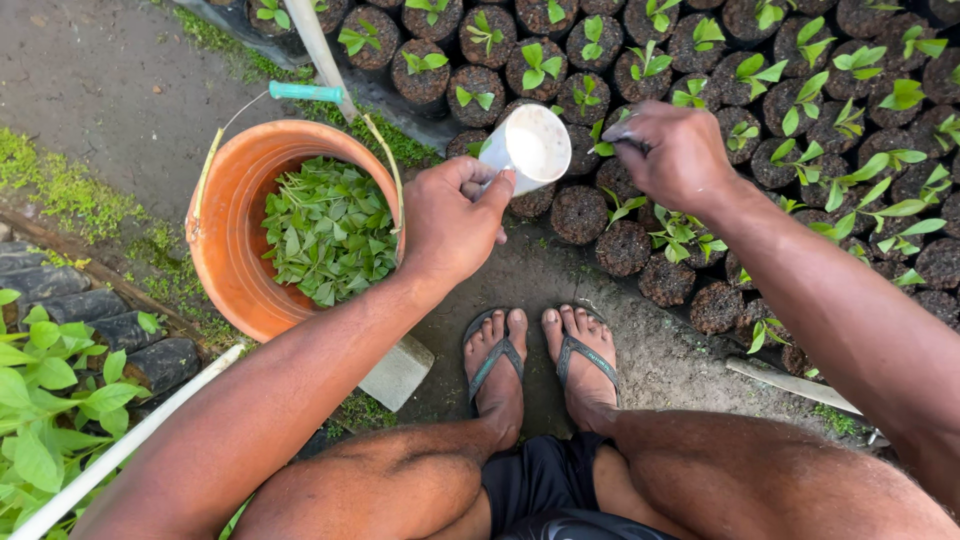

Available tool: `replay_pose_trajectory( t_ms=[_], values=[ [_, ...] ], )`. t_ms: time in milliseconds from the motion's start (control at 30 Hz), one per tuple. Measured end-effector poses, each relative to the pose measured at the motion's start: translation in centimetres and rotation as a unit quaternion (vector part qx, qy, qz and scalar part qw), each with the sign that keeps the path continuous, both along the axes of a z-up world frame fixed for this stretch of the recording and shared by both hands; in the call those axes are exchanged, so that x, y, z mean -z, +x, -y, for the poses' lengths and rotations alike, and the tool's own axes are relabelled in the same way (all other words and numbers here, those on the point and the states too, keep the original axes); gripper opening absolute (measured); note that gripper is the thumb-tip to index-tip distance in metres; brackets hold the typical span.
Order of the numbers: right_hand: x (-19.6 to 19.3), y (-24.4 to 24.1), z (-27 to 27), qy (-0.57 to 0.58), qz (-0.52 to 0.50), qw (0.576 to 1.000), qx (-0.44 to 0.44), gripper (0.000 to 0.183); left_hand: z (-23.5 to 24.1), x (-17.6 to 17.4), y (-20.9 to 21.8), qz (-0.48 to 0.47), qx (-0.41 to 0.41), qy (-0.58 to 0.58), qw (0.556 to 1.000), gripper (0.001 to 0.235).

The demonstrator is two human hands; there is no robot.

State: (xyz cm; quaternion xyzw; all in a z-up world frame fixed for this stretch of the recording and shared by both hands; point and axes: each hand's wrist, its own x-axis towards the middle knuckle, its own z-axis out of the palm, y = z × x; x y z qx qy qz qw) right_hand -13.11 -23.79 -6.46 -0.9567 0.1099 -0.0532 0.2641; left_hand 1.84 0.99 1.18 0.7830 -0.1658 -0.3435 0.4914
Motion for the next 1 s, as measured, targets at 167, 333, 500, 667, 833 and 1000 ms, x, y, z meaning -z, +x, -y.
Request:
replay_pose_trajectory(
  t_ms=[167,333,500,667,833,1000],
  values=[
    [2.1,1.1,-0.1,-0.127,0.015,0.988,-0.083,0.007,-0.3,-0.6,0.9,-0.016,-0.035,-0.021,0.999,0.023],
    [2.9,1.6,-0.6,-0.189,0.029,0.973,-0.132,0.009,-0.9,-1.0,1.2,-0.009,-0.039,-0.014,0.999,0.022],
    [4.1,1.9,-0.7,-0.193,-0.028,0.971,-0.142,0.013,-1.3,-1.1,1.4,-0.018,-0.035,-0.006,0.999,0.022],
    [4.2,2.6,-1.1,-0.172,-0.034,0.975,-0.135,0.013,-1.4,-1.1,1.4,-0.020,-0.024,-0.009,0.999,0.022],
    [1.1,1.5,-0.5,-0.010,-0.199,0.980,-0.022,0.043,-1.1,-1.1,1.1,-0.008,-0.002,-0.002,1.000,0.023],
    [-1.4,-1.9,0.6,-0.009,-0.201,0.974,-0.107,0.038,-0.9,-0.9,0.8,-0.012,0.016,-0.006,1.000,0.023]
  ],
)
